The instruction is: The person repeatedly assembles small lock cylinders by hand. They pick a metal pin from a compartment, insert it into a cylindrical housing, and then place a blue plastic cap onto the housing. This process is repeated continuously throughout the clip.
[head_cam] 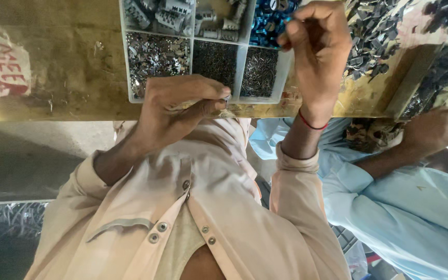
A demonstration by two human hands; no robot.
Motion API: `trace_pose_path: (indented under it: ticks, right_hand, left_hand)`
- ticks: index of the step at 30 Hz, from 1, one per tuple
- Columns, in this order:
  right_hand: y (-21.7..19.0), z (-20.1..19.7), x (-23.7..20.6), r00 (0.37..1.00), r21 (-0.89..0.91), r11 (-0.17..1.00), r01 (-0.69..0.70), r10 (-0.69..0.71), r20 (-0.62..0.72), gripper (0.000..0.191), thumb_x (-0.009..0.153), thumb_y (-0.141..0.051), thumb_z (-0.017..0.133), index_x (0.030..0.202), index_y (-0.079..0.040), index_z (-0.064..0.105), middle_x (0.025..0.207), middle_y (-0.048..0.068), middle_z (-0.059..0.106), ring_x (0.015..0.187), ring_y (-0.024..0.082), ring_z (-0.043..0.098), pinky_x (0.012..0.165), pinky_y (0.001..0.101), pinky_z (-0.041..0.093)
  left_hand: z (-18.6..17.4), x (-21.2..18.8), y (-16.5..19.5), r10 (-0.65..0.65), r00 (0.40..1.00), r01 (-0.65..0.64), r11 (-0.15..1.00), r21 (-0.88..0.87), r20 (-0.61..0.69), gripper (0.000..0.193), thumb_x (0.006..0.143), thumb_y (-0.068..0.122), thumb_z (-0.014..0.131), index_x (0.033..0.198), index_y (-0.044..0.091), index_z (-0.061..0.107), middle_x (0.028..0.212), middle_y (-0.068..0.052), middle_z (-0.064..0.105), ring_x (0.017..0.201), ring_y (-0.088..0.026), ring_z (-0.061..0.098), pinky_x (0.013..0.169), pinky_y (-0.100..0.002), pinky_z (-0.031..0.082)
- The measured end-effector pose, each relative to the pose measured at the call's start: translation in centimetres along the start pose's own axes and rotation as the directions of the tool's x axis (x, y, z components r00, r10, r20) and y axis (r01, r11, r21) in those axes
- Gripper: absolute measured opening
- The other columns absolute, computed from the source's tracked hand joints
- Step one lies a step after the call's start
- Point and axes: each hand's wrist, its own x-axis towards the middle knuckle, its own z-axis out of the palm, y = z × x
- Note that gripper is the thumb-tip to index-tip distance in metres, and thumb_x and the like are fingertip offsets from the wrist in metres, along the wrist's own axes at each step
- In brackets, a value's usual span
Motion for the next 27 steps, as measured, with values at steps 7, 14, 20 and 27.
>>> trace_pose_path:
  ticks: [7,14,20,27]
  right_hand:
    - [-1.8,1.9,-3.2,0.998,0.327,0.944,-0.041,0.024,0.056,0.031,0.108,0.009,0.072,0.134,0.001,0.059,0.113,0.008,0.064,0.093,0.015,0.069,0.084,0.0261,0.06]
    - [-4.0,2.5,-5.0,0.962,0.409,0.886,-0.219,0.127,0.242,0.021,0.101,-0.001,0.07,0.121,0.002,0.067,0.11,0.01,0.066,0.093,0.018,0.071,0.082,0.03,0.064]
    - [-3.4,3.2,-5.5,0.912,0.457,0.812,-0.363,0.21,0.352,0.024,0.107,-0.001,0.068,0.129,0.005,0.061,0.102,0.015,0.069,0.083,0.017,0.071,0.073,0.0272,0.061]
    - [-2.7,4.2,-6.0,0.831,0.465,0.776,-0.426,0.132,0.54,0.05,0.113,-0.012,0.058,0.15,-0.004,0.025,0.121,0.017,0.058,0.099,0.019,0.064,0.083,0.0316,0.059]
  left_hand:
    - [0.3,0.5,0.2,0.177,0.984,-0.179,0.947,0.266,0.032,0.017,0.095,-0.008,0.075,0.108,0.0,0.067,0.114,-0.014,0.075,0.099,-0.025,0.077,0.084,-0.033,0.066]
    - [-0.8,1.0,1.7,0.282,0.936,-0.351,0.771,0.532,0.209,0.016,0.096,0.002,0.076,0.11,0.0,0.069,0.125,-0.015,0.067,0.118,-0.03,0.068,0.095,-0.039,0.064]
    - [-0.9,1.8,2.2,0.393,0.869,-0.495,0.682,0.538,0.301,0.018,0.099,0.006,0.078,0.104,0.001,0.061,0.13,-0.015,0.063,0.124,-0.031,0.066,0.102,-0.043,0.062]
    - [-0.7,1.6,2.4,0.359,0.913,-0.407,0.828,0.384,0.193,0.042,0.086,0.004,0.085,0.121,-0.006,0.065,0.116,-0.015,0.069,0.107,-0.029,0.069,0.091,-0.041,0.061]
